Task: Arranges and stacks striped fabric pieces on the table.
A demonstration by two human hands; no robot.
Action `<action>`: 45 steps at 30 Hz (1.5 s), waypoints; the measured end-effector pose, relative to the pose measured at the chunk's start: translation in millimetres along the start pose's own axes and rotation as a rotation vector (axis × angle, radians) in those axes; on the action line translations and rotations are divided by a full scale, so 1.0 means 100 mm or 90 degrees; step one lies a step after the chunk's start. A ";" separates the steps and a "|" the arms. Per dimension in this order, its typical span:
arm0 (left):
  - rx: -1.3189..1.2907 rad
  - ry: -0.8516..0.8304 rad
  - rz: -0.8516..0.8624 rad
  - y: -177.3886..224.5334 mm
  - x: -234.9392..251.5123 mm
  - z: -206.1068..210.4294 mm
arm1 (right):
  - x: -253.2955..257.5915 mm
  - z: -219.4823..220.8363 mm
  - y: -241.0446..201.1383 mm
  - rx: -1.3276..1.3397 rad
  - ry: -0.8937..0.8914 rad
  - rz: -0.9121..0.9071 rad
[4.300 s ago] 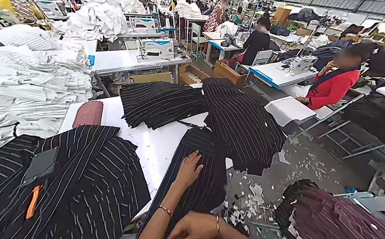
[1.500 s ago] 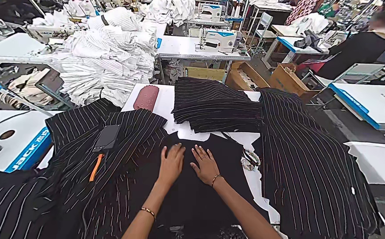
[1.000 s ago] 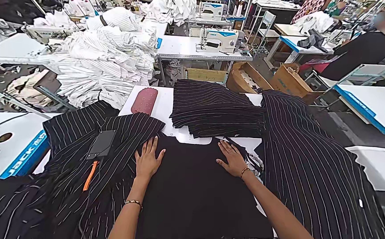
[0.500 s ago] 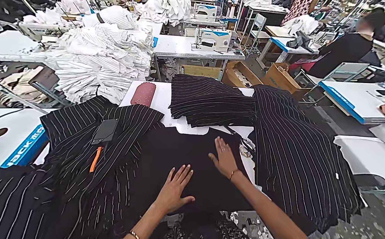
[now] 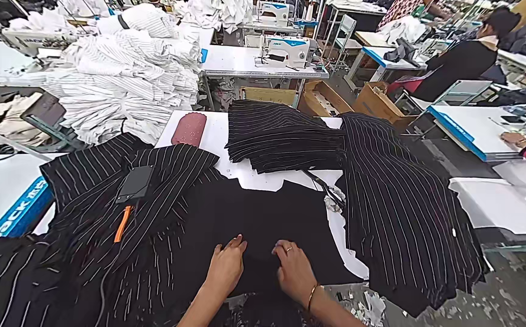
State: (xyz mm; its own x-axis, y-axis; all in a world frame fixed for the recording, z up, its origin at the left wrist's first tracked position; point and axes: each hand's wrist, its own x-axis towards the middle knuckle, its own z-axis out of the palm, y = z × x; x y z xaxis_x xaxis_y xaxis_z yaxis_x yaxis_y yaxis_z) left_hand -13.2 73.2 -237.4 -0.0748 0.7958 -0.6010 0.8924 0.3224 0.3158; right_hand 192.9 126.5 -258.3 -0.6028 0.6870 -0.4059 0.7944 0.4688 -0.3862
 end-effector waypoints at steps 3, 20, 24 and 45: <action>0.010 0.000 -0.028 0.04 0.20 -0.39 | 0.28 -0.62 0.11 -0.023 -0.088 0.091; -0.086 0.266 -0.007 -0.02 1.51 -0.96 | 1.84 -0.89 1.01 -0.059 0.221 0.099; -0.124 0.441 0.246 0.22 1.19 -0.12 | 1.86 -0.87 1.04 -0.052 0.290 0.086; -0.013 0.457 0.098 -0.33 1.33 0.23 | 0.91 -0.17 0.35 -0.015 0.241 -0.145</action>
State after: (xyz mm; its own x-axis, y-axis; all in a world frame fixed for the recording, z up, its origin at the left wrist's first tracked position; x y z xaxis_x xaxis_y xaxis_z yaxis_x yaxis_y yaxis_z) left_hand -42.8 156.4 -344.3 -0.2287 0.9703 0.0787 0.9083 0.1836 0.3759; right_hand 167.4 215.1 -294.6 -0.6960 0.7177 0.0214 0.6488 0.6413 -0.4096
